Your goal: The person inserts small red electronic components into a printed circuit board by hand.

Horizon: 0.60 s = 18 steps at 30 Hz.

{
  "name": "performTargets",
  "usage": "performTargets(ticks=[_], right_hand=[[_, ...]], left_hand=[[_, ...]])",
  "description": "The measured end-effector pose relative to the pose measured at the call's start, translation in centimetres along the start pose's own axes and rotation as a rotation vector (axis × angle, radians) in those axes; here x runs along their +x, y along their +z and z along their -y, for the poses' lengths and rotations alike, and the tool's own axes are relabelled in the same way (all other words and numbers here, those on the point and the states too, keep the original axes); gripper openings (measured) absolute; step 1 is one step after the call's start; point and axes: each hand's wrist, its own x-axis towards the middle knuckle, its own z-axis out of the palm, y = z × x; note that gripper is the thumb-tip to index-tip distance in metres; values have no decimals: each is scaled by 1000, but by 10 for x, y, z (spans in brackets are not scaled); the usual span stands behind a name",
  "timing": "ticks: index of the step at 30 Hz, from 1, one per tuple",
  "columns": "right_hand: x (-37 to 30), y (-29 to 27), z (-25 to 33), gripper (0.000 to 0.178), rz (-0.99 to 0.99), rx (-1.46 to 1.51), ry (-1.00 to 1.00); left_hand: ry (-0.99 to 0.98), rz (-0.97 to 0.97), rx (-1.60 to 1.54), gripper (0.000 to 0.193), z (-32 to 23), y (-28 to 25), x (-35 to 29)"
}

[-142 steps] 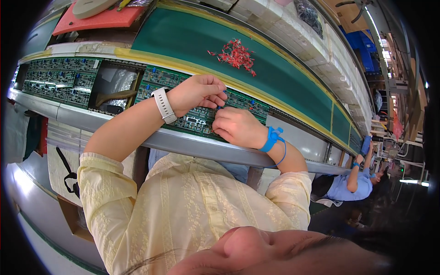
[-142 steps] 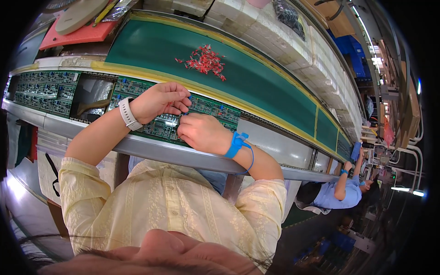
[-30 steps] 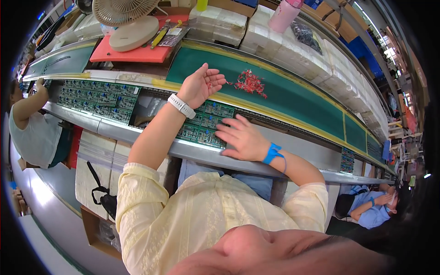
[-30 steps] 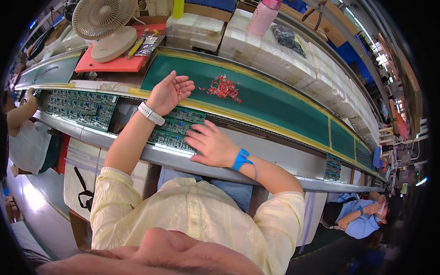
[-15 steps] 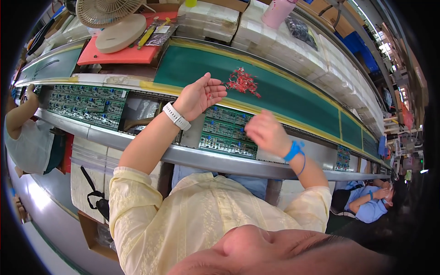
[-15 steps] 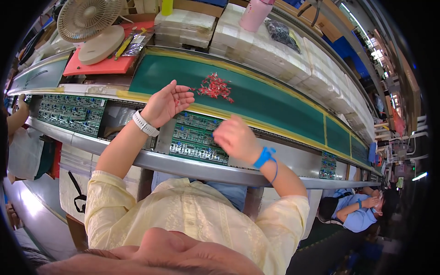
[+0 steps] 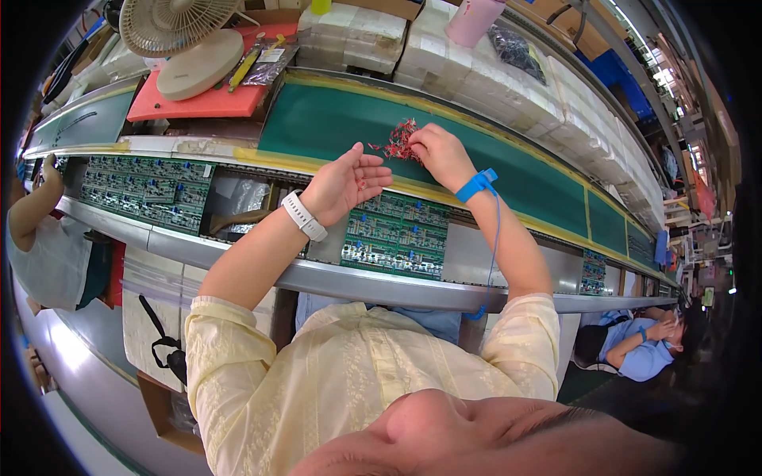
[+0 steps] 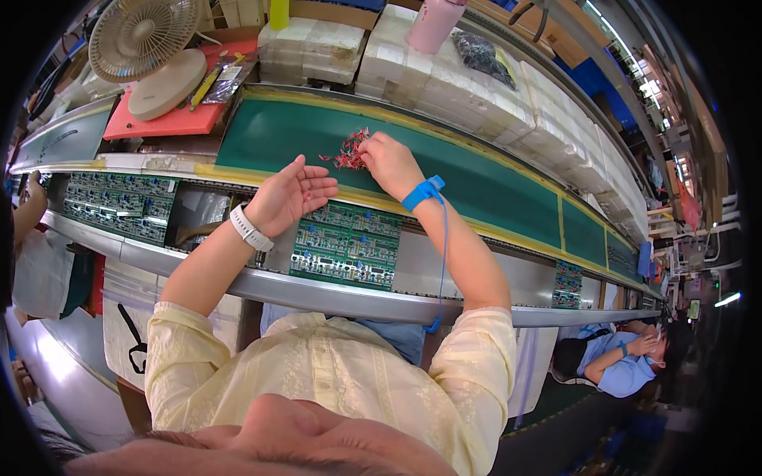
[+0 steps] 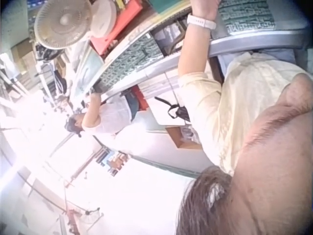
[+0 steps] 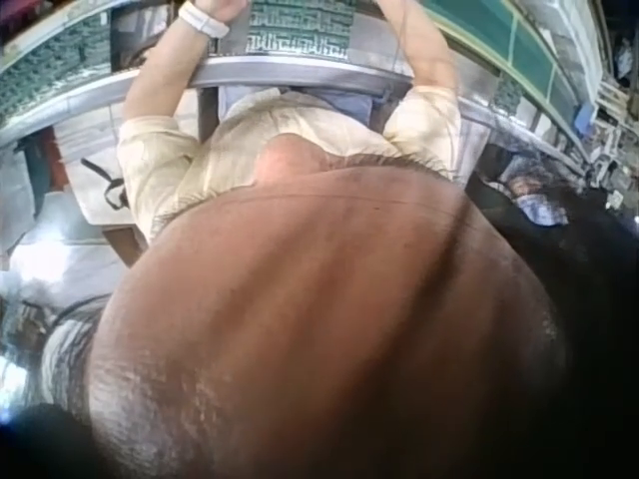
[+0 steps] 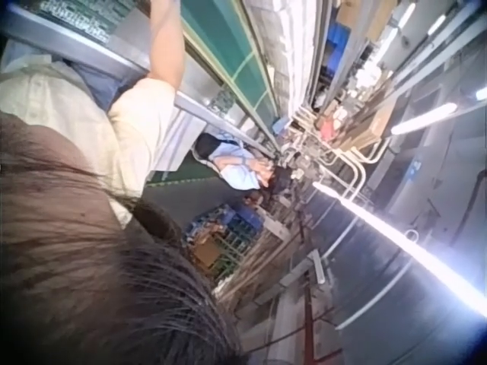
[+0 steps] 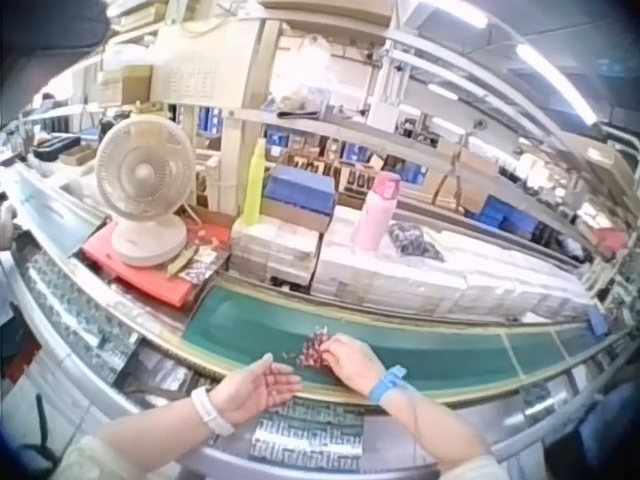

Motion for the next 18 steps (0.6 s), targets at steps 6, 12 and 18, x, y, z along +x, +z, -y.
performTargets(ticks=[6,12,18], right_hand=[[3,-17,45,9,-24,246,-7],[-13,-4,70,9,49,123,-193],[-30,-10,71,11,43,253,-133]], left_hand=[[-46,34,-58,50,3,4,2],[-63,166,-127,45,13,-5,7],[-108,183,-41,37,18,1,-2]])
